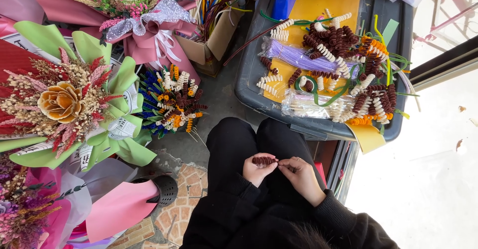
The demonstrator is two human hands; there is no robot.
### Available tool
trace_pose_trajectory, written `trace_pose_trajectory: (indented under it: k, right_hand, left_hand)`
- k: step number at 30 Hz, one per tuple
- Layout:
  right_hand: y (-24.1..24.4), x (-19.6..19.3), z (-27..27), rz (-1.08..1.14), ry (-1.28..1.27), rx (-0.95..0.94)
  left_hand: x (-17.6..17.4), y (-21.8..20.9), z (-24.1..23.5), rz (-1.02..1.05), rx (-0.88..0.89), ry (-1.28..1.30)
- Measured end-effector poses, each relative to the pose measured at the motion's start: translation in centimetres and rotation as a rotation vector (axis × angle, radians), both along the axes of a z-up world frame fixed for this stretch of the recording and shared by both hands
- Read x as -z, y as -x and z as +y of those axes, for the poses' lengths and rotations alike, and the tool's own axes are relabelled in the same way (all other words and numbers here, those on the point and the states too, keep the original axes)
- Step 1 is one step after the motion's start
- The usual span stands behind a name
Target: The person sits on the floor and assembles a decorative spiral by threading a brown spiral onto a thin stick and then wrapping green tape around the base. The person handles the spiral, stick, and tape by hand.
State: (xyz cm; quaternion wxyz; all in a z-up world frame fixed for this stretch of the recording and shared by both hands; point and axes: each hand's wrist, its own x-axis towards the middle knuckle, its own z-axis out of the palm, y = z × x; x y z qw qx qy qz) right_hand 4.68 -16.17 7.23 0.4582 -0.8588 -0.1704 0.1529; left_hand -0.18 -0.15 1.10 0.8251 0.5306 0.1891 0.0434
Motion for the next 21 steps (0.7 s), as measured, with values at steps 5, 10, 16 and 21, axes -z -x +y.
trace_pose_trajectory:
  k: [5,10,16,21]
  right_hand:
    - [0.2,0.3,-0.1,0.12,0.041,0.062]
    - [0.6,-0.7,0.1,0.17,0.117,0.081]
    - [0.7,-0.2,-0.4,-0.371,0.092,-0.108]
    - [0.4,0.9,-0.7,-0.459,0.144,-0.189]
  left_hand:
    - [-0.7,0.1,-0.3,0.039,-0.018,-0.028]
    - [-0.1,-0.1,-0.5,0.018,-0.059,-0.02]
    - [0.3,-0.3,-0.3,0.04,-0.076,-0.035]
    - [-0.3,-0.4,-0.3,0.045,-0.081,-0.039]
